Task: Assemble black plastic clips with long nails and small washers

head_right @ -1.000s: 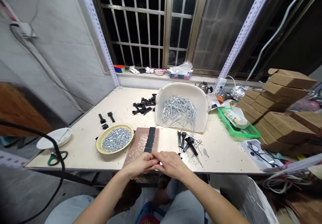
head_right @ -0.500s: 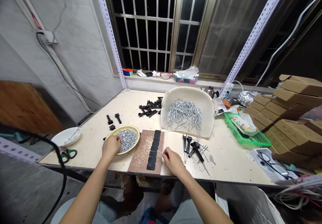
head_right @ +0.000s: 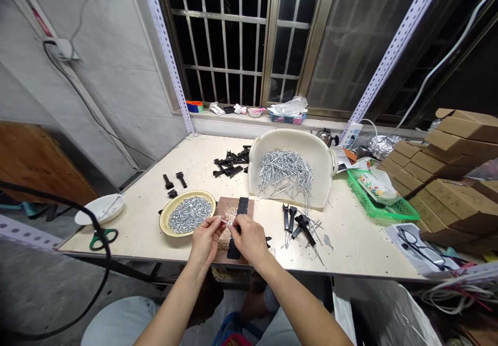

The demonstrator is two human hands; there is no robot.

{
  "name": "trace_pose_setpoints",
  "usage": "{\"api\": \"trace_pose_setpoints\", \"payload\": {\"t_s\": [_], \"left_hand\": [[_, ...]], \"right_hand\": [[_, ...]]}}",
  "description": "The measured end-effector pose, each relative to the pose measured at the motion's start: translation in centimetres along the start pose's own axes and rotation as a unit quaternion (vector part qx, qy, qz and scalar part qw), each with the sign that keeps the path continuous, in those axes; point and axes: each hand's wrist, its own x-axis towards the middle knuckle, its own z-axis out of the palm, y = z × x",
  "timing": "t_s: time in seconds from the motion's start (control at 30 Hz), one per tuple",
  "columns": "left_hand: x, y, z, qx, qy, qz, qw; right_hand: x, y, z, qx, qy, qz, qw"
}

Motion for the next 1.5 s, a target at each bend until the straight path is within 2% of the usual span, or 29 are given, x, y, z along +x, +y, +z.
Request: {"api": "trace_pose_setpoints", "payload": {"t_s": [0.2, 0.37, 0.43, 0.6, 0.73, 0.87, 0.97, 1.1, 1.2, 1.4, 1.5], "left_hand": [[-0.1, -0.5, -0.4, -0.014, -0.009, 0.006, 1.0], [-0.5, -0.4, -0.7, 0.049, -0.054, 0.052, 0.996], [-0.6, -0.3, -0.9, 0.072, -0.063, 0.072, 0.993], [-0.6, -0.6, -1.2, 0.108, -0.082, 0.105, 0.985], [-0.7, -0.8, -1.4, 0.127, -0.099, 0.112, 0.981], [-0.8, -0.9, -1.5, 0.129, -0.104, 0.117, 0.979], [-0.8, -0.9, -1.5, 0.134, -0.119, 0.108, 0.978], [-0.5, -1.0, -1.5, 0.119, -0.087, 0.109, 0.983], [-0.4, -1.3, -1.4, 0.148, -0.08, 0.102, 0.98], [-0.5, -1.7, -1.4, 0.233, -0.075, 0.112, 0.963], [-0.2, -0.8, -2.4, 0.251, -0.057, 0.119, 0.959]], "right_hand": [[-0.1, 0.7, -0.6, -0.024, -0.01, -0.023, 0.999], [0.2, 1.5, -1.6, 0.021, -0.074, -0.053, 0.996], [0.3, 1.7, -1.9, 0.064, -0.089, -0.05, 0.993], [0.2, 1.8, -2.4, 0.116, -0.074, -0.046, 0.989], [0.2, 2.0, -2.6, 0.137, -0.119, -0.035, 0.983], [0.3, 2.0, -2.6, 0.169, -0.12, -0.018, 0.978], [0.1, 1.8, -2.9, 0.165, -0.142, -0.013, 0.976], [-0.6, 1.8, -3.4, 0.16, -0.125, -0.038, 0.978], [0.0, 3.3, -2.9, 0.135, -0.101, -0.063, 0.984], [5.4, 9.2, -0.3, 0.038, -0.092, 0.009, 0.995], [5.6, 10.4, -0.1, 0.042, -0.11, -0.008, 0.993]]}}
